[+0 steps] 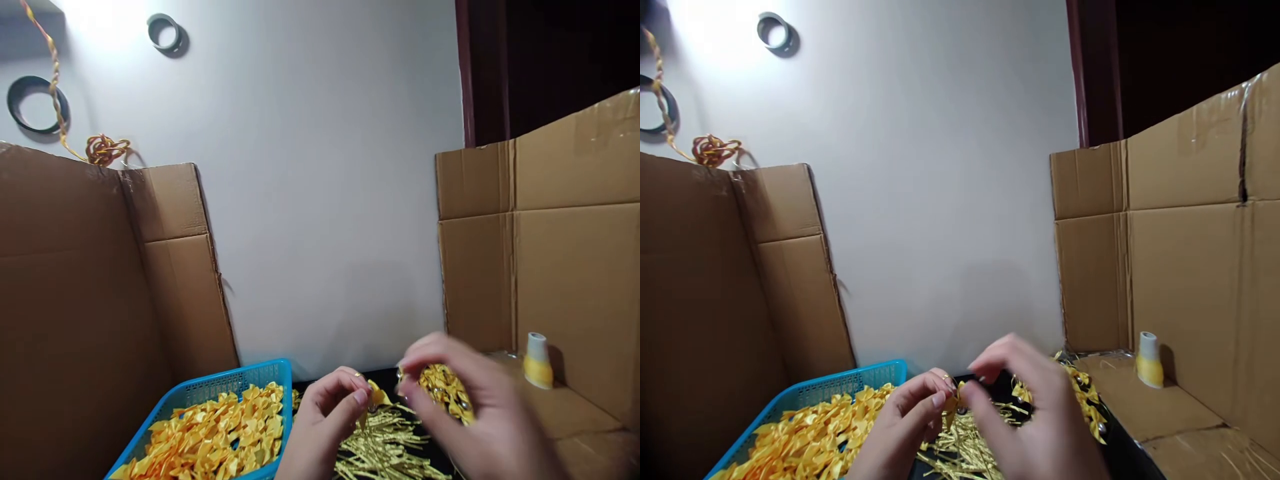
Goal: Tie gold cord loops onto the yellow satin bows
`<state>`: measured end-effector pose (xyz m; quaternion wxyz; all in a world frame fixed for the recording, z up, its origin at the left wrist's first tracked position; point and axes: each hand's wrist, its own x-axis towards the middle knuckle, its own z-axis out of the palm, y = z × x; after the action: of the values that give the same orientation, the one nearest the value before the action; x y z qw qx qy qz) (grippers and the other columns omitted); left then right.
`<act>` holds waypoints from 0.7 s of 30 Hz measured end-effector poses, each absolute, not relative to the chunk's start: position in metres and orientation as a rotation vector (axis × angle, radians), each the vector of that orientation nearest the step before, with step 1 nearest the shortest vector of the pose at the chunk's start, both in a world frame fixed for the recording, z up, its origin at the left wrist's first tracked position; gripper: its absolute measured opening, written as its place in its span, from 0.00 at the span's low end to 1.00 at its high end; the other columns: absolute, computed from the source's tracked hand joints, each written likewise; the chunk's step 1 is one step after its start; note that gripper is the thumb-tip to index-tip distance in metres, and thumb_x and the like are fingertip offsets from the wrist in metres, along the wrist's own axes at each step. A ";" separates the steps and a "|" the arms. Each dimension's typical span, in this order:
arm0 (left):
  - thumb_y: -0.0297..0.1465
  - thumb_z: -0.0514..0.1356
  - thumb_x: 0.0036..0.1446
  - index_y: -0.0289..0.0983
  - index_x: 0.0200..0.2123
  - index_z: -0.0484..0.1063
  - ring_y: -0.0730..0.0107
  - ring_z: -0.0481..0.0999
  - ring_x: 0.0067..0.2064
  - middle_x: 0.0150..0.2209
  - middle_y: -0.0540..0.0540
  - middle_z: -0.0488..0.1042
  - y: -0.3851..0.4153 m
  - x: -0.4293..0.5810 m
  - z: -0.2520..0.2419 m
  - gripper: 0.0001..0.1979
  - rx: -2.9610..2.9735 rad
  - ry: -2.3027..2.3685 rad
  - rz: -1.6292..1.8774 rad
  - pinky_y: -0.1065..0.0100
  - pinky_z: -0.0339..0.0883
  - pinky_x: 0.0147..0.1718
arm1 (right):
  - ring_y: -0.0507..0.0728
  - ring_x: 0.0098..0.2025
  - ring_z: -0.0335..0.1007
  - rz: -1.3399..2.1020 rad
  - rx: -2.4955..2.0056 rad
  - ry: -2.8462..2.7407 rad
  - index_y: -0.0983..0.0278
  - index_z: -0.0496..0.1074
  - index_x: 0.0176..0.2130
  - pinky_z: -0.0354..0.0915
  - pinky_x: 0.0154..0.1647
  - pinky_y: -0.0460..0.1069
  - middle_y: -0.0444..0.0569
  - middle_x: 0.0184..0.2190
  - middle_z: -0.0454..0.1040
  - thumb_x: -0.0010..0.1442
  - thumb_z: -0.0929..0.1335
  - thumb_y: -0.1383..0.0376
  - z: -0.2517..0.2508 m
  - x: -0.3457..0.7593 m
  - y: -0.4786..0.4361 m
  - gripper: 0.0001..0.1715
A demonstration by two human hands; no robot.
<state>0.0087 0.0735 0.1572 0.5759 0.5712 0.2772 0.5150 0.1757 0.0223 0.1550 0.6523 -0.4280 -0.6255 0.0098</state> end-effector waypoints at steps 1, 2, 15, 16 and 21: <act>0.41 0.71 0.43 0.35 0.21 0.75 0.77 0.58 0.24 0.28 0.49 0.68 0.073 0.010 0.157 0.16 1.347 0.655 1.240 0.74 0.51 0.22 | 0.55 0.30 0.73 0.128 -0.998 -1.499 0.60 0.75 0.30 0.68 0.31 0.47 0.44 0.28 0.77 0.55 0.71 0.61 0.164 0.169 0.028 0.06; 0.41 0.71 0.44 0.35 0.21 0.75 0.76 0.59 0.24 0.28 0.49 0.68 0.072 0.011 0.158 0.15 1.351 0.665 1.274 0.73 0.53 0.23 | 0.54 0.27 0.72 0.229 -1.028 -1.564 0.60 0.75 0.26 0.67 0.28 0.46 0.44 0.24 0.76 0.54 0.71 0.62 0.169 0.163 0.033 0.06; 0.38 0.64 0.55 0.37 0.37 0.78 0.76 0.62 0.26 0.31 0.48 0.75 0.071 0.018 0.157 0.11 1.302 0.763 1.281 0.73 0.57 0.26 | 0.54 0.32 0.72 0.731 -1.145 -1.529 0.62 0.76 0.29 0.66 0.36 0.48 0.44 0.27 0.77 0.57 0.68 0.61 0.158 0.175 0.050 0.08; 0.40 0.62 0.56 0.37 0.41 0.77 0.77 0.60 0.24 0.32 0.47 0.75 0.072 0.017 0.158 0.14 1.252 0.733 1.286 0.73 0.56 0.24 | 0.54 0.33 0.72 0.753 -1.106 -1.494 0.62 0.75 0.30 0.66 0.37 0.48 0.45 0.28 0.77 0.57 0.68 0.60 0.157 0.176 0.052 0.09; 0.34 0.58 0.58 0.36 0.46 0.72 0.80 0.59 0.21 0.34 0.47 0.75 0.075 0.009 0.162 0.14 1.163 0.624 1.277 0.74 0.55 0.20 | 0.57 0.46 0.70 0.903 -0.880 -1.309 0.63 0.73 0.26 0.66 0.46 0.50 0.49 0.43 0.74 0.54 0.72 0.60 0.145 0.172 0.059 0.10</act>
<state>0.0094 0.0745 0.1621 0.6073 0.5031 0.2698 0.5525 0.1720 0.0588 0.1455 0.6144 -0.3820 -0.5682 0.3920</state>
